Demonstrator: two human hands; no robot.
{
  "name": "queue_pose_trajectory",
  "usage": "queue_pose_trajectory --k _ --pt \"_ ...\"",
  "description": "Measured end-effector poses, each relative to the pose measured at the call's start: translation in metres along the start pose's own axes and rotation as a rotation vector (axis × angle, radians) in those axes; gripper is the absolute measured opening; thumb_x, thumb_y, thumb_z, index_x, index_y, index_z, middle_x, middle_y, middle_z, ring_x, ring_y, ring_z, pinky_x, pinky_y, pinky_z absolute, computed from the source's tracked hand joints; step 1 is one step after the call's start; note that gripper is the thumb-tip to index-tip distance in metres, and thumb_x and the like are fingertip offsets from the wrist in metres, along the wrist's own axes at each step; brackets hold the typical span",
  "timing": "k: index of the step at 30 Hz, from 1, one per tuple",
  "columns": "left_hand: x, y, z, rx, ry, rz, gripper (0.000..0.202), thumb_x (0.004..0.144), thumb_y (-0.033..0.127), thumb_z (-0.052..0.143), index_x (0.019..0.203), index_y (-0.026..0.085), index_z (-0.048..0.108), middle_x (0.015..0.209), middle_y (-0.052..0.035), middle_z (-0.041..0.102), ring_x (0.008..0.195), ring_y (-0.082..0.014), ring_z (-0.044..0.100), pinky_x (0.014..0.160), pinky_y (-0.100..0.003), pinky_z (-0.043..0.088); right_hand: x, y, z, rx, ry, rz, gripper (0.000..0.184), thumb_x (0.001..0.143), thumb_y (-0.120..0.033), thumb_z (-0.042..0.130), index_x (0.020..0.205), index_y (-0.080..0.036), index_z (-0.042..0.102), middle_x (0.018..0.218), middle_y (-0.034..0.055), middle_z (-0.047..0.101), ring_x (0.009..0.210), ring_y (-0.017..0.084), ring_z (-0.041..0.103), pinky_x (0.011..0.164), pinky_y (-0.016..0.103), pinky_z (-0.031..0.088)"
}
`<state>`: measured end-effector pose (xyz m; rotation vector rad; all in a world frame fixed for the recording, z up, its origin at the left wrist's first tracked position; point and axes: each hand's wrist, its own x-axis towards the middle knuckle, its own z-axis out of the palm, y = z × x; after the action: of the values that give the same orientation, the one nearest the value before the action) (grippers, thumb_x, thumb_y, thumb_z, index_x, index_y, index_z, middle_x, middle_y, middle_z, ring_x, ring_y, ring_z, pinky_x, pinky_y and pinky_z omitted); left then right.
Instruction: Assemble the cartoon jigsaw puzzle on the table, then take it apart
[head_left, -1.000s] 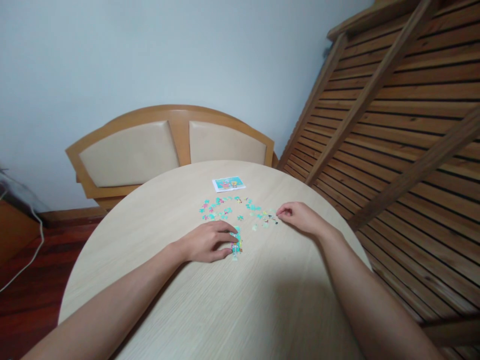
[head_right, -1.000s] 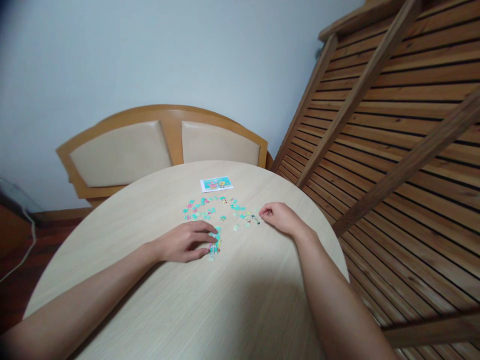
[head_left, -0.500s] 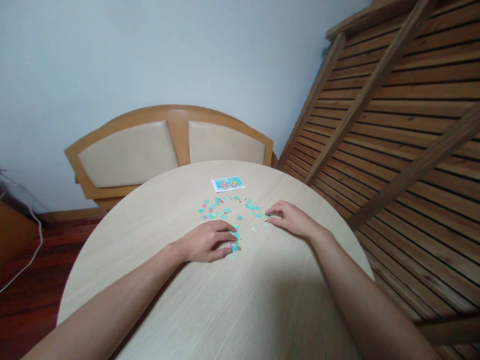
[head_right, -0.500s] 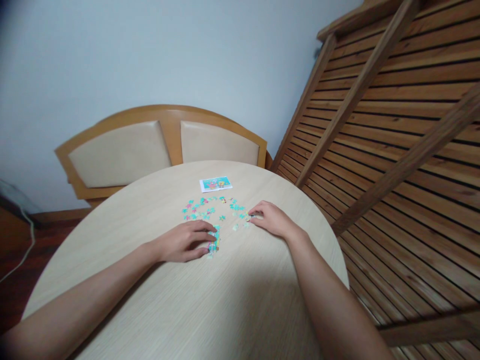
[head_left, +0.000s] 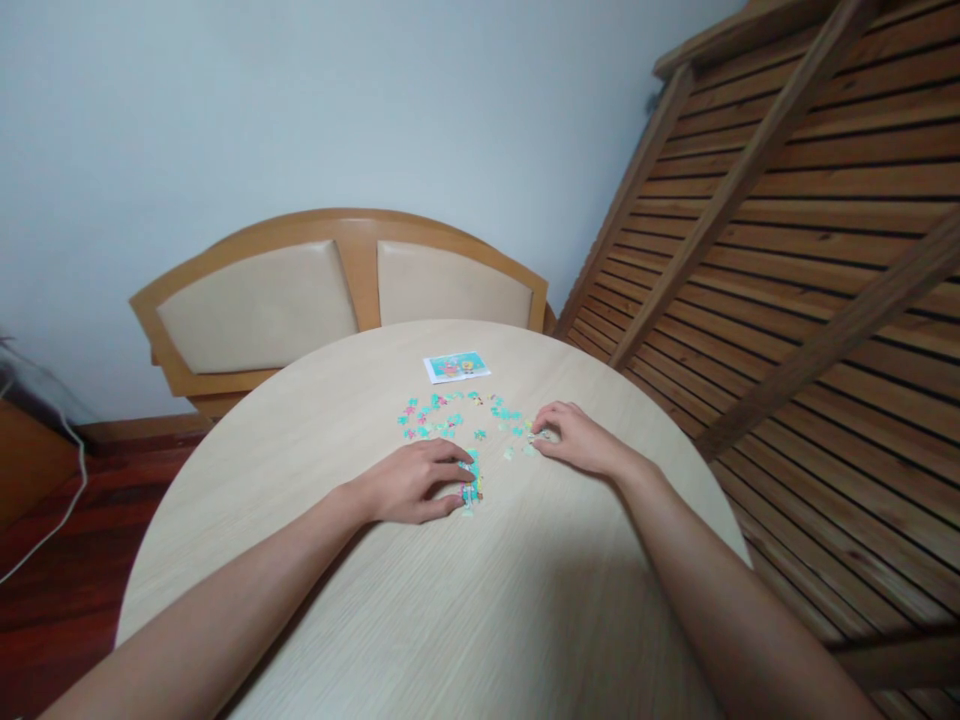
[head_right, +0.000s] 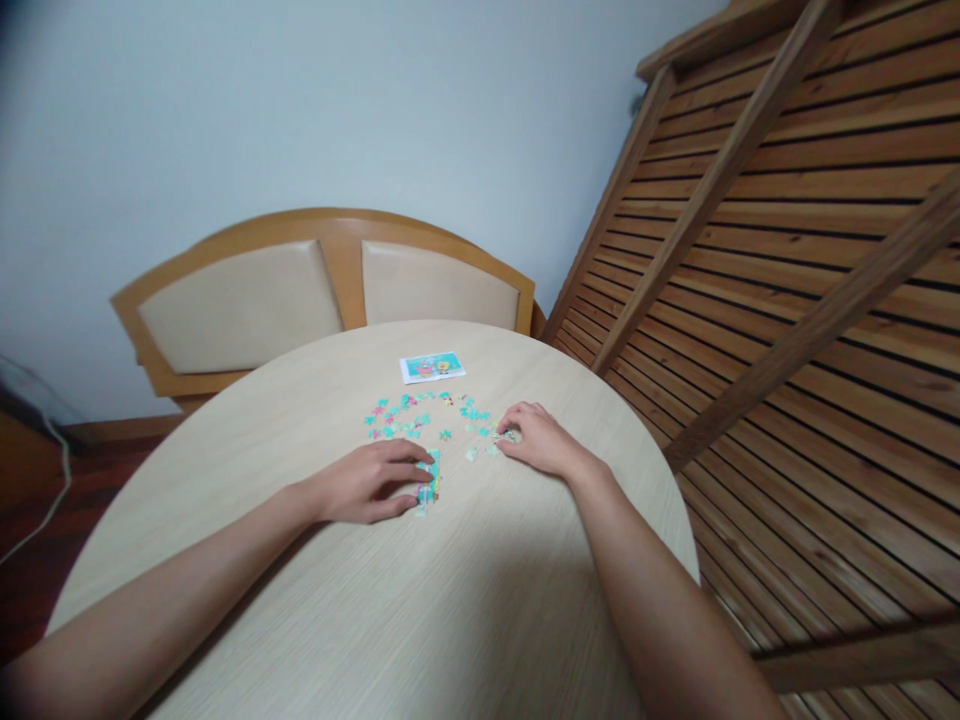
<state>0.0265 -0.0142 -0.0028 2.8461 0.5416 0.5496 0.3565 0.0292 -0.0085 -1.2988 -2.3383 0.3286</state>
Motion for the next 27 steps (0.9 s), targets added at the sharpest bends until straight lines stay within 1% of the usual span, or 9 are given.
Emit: queue_pose_trajectory --k 5,9,11,14,16,19,21,24,27 --pt "0.000 0.000 0.000 0.000 -0.013 -0.007 0.029 0.096 0.035 0.056 0.119 0.021 0.067 0.126 -0.0127 0.065 0.115 -0.0272 0.062 0.101 -0.041 0.050 0.001 -0.006 -0.001 0.080 -0.014 0.036 0.015 0.078 -0.028 0.072 0.089 -0.018 0.070 0.099 0.0078 0.070 0.098 0.024 0.062 0.094 0.038 0.045" --pt "0.000 0.001 0.000 -0.005 -0.009 -0.002 0.030 0.096 0.035 0.056 0.120 0.022 0.067 0.127 -0.0125 0.064 0.116 -0.0270 0.062 0.102 -0.041 0.050 0.000 -0.017 -0.004 0.271 -0.070 0.104 0.016 0.084 -0.032 0.067 0.086 -0.016 0.069 0.091 0.0072 0.073 0.087 0.021 0.065 0.084 0.034 0.049" --pt "0.000 0.000 0.000 -0.009 -0.006 0.002 0.030 0.096 0.035 0.055 0.120 0.022 0.067 0.127 -0.0125 0.065 0.116 -0.0269 0.062 0.102 -0.041 0.050 0.000 -0.025 -0.003 0.357 -0.066 0.120 0.019 0.084 -0.035 0.067 0.086 -0.016 0.069 0.087 0.0067 0.073 0.083 0.019 0.065 0.079 0.032 0.050" --pt "0.001 0.000 0.000 -0.009 -0.004 0.004 0.030 0.096 0.035 0.056 0.121 0.022 0.067 0.126 -0.0126 0.065 0.115 -0.0269 0.062 0.102 -0.041 0.050 0.001 -0.039 0.002 0.460 -0.061 0.095 0.025 0.084 -0.033 0.066 0.100 -0.014 0.070 0.086 0.0056 0.072 0.080 0.018 0.065 0.076 0.030 0.050" --pt "0.001 -0.001 0.000 -0.008 -0.005 0.001 0.030 0.095 0.034 0.056 0.121 0.022 0.067 0.126 -0.0123 0.064 0.115 -0.0270 0.062 0.102 -0.041 0.050 0.002 -0.052 0.008 0.502 -0.118 0.064 0.029 0.086 -0.030 0.064 0.110 -0.014 0.071 0.085 0.0048 0.072 0.080 0.017 0.066 0.076 0.029 0.050" --pt "0.001 -0.001 0.000 -0.007 -0.014 -0.010 0.031 0.094 0.033 0.058 0.123 0.023 0.066 0.127 -0.0120 0.064 0.115 -0.0267 0.063 0.102 -0.041 0.050 0.004 -0.073 0.016 0.480 -0.204 0.032 0.023 0.086 -0.026 0.062 0.101 -0.015 0.075 0.087 0.0054 0.075 0.082 0.018 0.066 0.079 0.029 0.051" --pt "0.002 0.000 0.000 -0.006 -0.026 -0.015 0.033 0.094 0.032 0.058 0.124 0.023 0.066 0.128 -0.0119 0.063 0.115 -0.0264 0.062 0.103 -0.040 0.049 0.004 -0.082 0.021 0.470 -0.231 0.019 0.021 0.085 -0.023 0.062 0.098 -0.015 0.076 0.086 0.0055 0.075 0.081 0.018 0.066 0.078 0.028 0.051" --pt "0.002 0.000 -0.001 -0.006 -0.031 -0.013 0.034 0.095 0.032 0.057 0.126 0.023 0.065 0.129 -0.0117 0.063 0.115 -0.0261 0.062 0.103 -0.040 0.049 0.004 -0.086 0.025 0.461 -0.246 0.010 0.020 0.085 -0.022 0.062 0.096 -0.015 0.076 0.087 0.0059 0.076 0.081 0.018 0.067 0.077 0.028 0.050" --pt "0.002 0.000 -0.001 -0.010 -0.026 -0.010 0.034 0.095 0.033 0.057 0.126 0.023 0.065 0.128 -0.0116 0.063 0.115 -0.0261 0.062 0.103 -0.040 0.049 0.004 -0.083 0.027 0.438 -0.237 0.013 0.020 0.085 -0.022 0.062 0.097 -0.015 0.077 0.085 0.0054 0.075 0.080 0.017 0.066 0.075 0.027 0.050"
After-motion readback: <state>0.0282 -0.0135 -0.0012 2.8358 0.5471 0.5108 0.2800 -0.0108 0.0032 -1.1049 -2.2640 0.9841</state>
